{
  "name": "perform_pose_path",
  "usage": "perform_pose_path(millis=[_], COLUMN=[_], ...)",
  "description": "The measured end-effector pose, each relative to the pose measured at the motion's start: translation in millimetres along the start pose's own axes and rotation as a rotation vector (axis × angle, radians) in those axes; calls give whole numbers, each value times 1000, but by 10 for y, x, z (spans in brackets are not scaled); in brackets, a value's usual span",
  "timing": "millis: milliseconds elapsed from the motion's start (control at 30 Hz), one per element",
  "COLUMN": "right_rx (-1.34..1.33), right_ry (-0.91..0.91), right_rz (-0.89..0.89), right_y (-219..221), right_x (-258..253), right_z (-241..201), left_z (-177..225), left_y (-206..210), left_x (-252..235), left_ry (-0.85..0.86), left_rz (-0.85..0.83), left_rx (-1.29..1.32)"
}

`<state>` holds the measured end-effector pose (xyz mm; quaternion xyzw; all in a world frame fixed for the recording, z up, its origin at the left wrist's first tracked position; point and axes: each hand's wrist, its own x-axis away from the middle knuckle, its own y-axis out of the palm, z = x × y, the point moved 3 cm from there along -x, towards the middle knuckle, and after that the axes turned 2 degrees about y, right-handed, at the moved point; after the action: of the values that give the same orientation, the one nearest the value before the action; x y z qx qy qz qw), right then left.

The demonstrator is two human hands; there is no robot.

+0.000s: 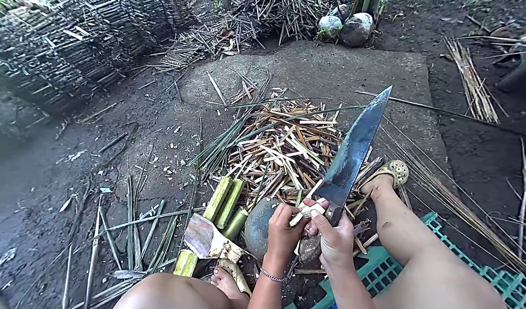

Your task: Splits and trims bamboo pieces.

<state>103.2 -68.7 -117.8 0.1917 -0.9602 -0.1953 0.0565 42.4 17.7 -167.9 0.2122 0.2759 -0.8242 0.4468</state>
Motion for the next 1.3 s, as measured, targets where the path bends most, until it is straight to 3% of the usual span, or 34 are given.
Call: perform_pose_path(millis=[300, 400, 567, 700, 833, 1067, 1300], right_rx=[-6, 36, 240, 245, 465, 755, 735], right_ry=[-6, 8, -56, 160, 305, 21, 91], right_rz=[60, -27, -251, -302, -297, -330, -322], right_y=[11, -52, -388, -485, -500, -385, -329], right_x=[-4, -23, 23, 137, 214, 186, 141], right_z=[84, 116, 296, 348, 425, 446, 428], left_z=[-108, -177, -618, -866, -885, -900, -920], left_y=[38, 16, -98, -99, -77, -73, -100], left_x=[41, 47, 215, 404, 415, 416, 402], left_ry=[-106, -125, -338, -518, -524, -491, -509], left_rz=[-122, -121, -101, -85, -102, -115, -101], left_rx=[-112, -118, -87, -31, 6, 24, 59])
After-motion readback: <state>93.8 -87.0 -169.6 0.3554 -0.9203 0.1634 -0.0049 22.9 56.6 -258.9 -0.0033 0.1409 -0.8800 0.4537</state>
